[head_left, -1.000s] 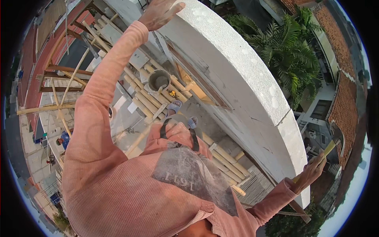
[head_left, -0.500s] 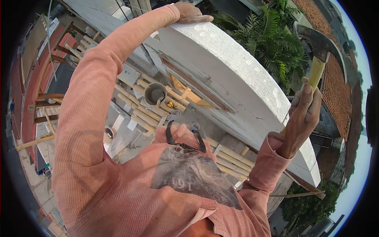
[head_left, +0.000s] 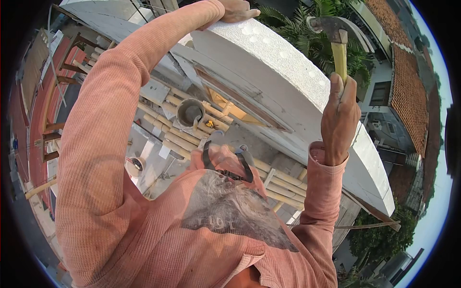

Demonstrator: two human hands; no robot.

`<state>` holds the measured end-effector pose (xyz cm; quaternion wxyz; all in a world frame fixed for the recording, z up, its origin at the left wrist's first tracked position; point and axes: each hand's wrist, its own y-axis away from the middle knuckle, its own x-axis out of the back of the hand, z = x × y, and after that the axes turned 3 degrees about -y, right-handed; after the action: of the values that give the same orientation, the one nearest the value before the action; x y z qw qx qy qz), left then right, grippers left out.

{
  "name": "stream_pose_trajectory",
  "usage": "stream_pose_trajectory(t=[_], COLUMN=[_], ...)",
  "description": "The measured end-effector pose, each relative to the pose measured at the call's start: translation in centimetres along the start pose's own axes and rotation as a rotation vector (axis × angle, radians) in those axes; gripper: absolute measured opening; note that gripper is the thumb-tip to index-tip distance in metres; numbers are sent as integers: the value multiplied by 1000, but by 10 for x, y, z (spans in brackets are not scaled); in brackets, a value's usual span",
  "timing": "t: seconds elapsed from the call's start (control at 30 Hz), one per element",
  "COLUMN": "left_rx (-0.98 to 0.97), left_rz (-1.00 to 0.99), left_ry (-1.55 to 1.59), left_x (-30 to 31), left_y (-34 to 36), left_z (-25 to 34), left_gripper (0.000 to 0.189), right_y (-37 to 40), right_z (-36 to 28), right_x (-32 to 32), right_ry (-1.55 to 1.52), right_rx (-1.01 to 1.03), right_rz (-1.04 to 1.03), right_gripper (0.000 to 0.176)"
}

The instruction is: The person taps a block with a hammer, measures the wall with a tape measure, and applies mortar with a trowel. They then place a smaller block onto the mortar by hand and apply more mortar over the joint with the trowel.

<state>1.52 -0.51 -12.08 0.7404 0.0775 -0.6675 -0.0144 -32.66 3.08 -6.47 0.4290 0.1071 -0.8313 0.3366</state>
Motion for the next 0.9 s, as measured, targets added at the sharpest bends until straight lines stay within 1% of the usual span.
stream_pose_trajectory(t=[0.03,0.13,0.17,0.27,0.33,0.4,0.47,0.53,0.6,0.67,0.73,0.77,0.87,0.9], left_rx=[-1,-16,-24,-17,-25,-25,-22,-20,-25,-26,-24,-25,-25,-23], left_rz=[2,2,1,9,12,16,14,16,14,19,9,7,11,10], left_ry=[-2,1,-3,7,7,9,23,27,31,27,28,25,35,35], left_x=[1,-2,-1,0,-3,-4,-7,-8,-10,-11,-13,-13,-16,-17], left_y=[-2,-5,-5,-5,-7,-8,-7,-8,-9,-7,-8,-10,-13,-14], left_z=[-1,-1,1,-4,-3,-3,-4,-3,-4,-1,-3,-3,-4,-6], left_gripper=[85,84,84,83,83,83,82,82,82,81,81,81,80,80], right_y=[1,17,20,22,16,9,4,6,21,19,7,3,1,5], right_z=[-4,29,35,40,36,35,26,16,39,49,36,31,17,17], right_x=[-1,-28,-35,-30,-23,-18,-12,-9,-31,-38,-21,-15,-5,-9], right_ry=[-25,162,72,68,71,48,7,-16,123,91,70,95,66,7], right_rx=[-15,86,10,-23,-27,6,-117,-138,65,215,45,48,-90,-59], right_rz=[14,-303,-362,-385,-395,-321,-218,-137,-314,-272,-393,-401,-282,-207], right_gripper=[28,28,28,27,27,28,29,28,28,28,28,29,29,29])
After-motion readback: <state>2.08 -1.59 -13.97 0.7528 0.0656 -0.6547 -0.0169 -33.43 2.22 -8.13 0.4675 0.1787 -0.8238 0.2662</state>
